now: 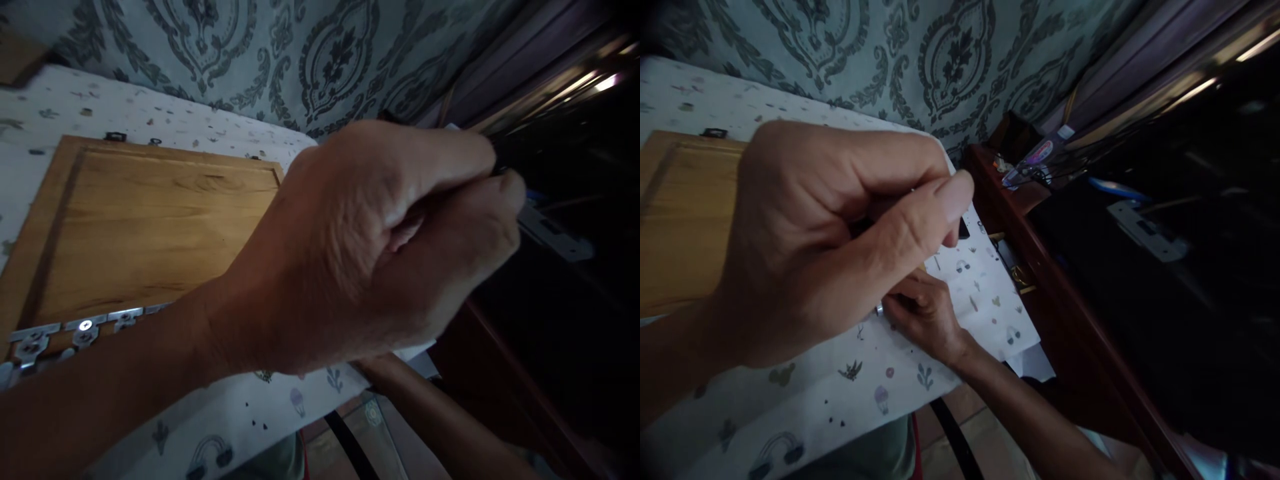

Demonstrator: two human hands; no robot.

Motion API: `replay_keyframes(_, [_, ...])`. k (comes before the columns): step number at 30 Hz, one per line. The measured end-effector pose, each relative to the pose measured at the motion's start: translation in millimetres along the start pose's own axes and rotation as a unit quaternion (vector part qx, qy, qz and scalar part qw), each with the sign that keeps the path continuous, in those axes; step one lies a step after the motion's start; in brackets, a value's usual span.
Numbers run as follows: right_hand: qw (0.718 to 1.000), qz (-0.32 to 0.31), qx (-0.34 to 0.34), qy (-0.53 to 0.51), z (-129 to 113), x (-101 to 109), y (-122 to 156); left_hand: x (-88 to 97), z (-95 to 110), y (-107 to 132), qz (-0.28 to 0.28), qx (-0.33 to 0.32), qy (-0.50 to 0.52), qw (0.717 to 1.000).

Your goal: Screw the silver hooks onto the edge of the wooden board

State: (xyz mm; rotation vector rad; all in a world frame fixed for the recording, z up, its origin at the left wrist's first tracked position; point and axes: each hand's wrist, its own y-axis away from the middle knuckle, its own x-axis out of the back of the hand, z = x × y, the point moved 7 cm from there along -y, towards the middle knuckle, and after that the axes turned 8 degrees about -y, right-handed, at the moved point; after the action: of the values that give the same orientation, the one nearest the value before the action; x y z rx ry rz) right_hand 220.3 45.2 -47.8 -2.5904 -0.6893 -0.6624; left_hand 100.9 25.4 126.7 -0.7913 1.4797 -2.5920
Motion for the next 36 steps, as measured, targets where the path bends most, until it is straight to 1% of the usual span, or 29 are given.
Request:
replay_keyframes(2, [1.000,0.019,0.014,-0.012,-3,3,0,-1.2,-6,1,-0.009,0.040,-0.001,0.999])
replay_keyframes(4, [0.999,0.031,0.026,-0.022,-6,4,-1,-2.3,-8,2,-0.023,0.060,-0.011,0.998])
replay_keyframes(6, [0.998,0.038,0.030,-0.030,-8,5,-2,-3.7,-9,3,-0.040,0.065,-0.036,0.996])
replay_keyframes(9, [0.998,0.050,0.031,-0.038,-10,6,-2,-6.7,-7,3,-0.064,0.047,-0.081,0.994])
replay_keyframes(11, [0.997,0.058,0.029,-0.042,-10,8,-2,-6.9,-5,2,-0.061,0.031,-0.091,0.993])
replay_keyframes(13, [0.997,0.065,0.026,-0.043,-10,9,-1,-5.7,-5,1,-0.050,0.033,-0.083,0.995])
replay_keyframes(17, [0.996,0.069,0.019,-0.045,-9,10,2,-4.4,-14,4,-0.045,0.087,-0.050,0.994])
replay_keyframes(18, [0.997,0.065,0.018,-0.047,-9,9,3,-3.0,-16,6,-0.034,0.092,-0.038,0.994])
replay_keyframes(19, [0.997,0.059,0.017,-0.048,-10,8,3,-1.6,-17,7,-0.024,0.090,-0.022,0.995])
replay_keyframes(21, [0.998,0.045,0.017,-0.051,-10,6,5,2.6,-15,9,0.009,0.062,0.015,0.998])
replay_keyframes(23, [0.998,0.034,0.019,-0.054,-11,4,5,4.4,-15,10,0.020,0.049,0.032,0.998])
replay_keyframes(27, [0.997,0.029,0.032,-0.066,-14,4,5,2.3,-17,10,-0.003,0.080,0.000,0.997])
replay_keyframes(31, [0.995,0.029,0.046,-0.087,-16,2,5,2.7,-17,12,-0.004,0.078,0.001,0.997])
replay_keyframes(33, [0.994,0.024,0.039,-0.096,-16,1,5,3.6,-18,13,0.002,0.073,0.006,0.997])
replay_keyframes(36, [0.993,0.011,0.025,-0.112,-15,0,4,5.5,-14,12,0.016,0.047,0.024,0.998])
